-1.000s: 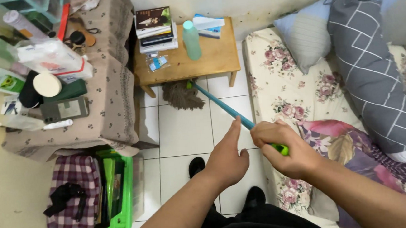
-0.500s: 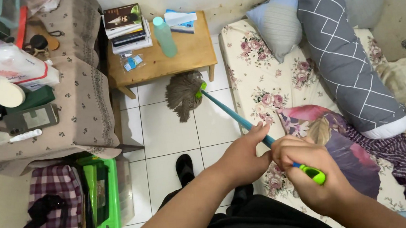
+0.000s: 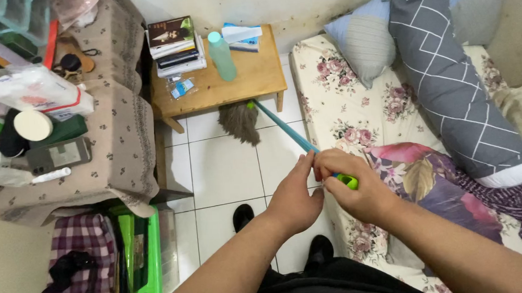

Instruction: The recorder is using a mop to clean the tiled floor of a bedroom.

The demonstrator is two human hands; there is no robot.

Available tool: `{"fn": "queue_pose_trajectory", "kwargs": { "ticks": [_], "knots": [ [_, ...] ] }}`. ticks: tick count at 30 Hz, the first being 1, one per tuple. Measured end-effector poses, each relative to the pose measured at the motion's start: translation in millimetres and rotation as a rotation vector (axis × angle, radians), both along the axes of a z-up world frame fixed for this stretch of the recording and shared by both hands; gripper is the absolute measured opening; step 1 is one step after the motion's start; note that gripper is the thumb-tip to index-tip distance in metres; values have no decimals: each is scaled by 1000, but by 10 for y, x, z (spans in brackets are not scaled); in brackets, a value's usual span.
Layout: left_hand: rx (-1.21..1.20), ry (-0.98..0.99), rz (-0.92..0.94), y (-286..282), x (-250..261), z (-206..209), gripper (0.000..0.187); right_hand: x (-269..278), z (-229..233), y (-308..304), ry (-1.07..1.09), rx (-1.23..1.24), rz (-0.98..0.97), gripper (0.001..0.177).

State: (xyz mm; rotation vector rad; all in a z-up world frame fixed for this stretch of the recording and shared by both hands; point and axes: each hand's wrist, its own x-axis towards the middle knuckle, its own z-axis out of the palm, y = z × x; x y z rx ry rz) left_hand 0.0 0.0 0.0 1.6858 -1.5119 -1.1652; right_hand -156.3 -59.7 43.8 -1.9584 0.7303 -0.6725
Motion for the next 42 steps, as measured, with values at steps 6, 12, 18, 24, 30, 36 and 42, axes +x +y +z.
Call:
{"fn": "queue_pose_trajectory", "kwargs": {
  "ticks": [6, 12, 18, 24, 30, 36, 42],
  "knots": [
    [77, -89, -68, 154, -2, -42, 78, -187, -221, 102, 46, 15, -19, 6],
    [160, 202, 123, 155, -236, 64, 52, -137, 168, 326, 29, 57, -208, 12],
    [165, 544, 388, 135, -541, 255, 63, -225, 566, 566, 21, 219, -373, 18],
    [179, 645, 404, 222, -806, 42, 66, -549, 436, 640, -86, 309, -284, 15],
    [490, 640, 411, 235, -728, 376, 60, -634, 435, 641, -103, 372, -98, 9],
    [195, 600, 320, 169, -530, -177, 53, -504, 96, 367, -96, 228, -50, 9],
    [202, 434, 233, 180, -446, 147, 58, -333, -53, 128, -53, 358, -112, 11]
  ]
}}
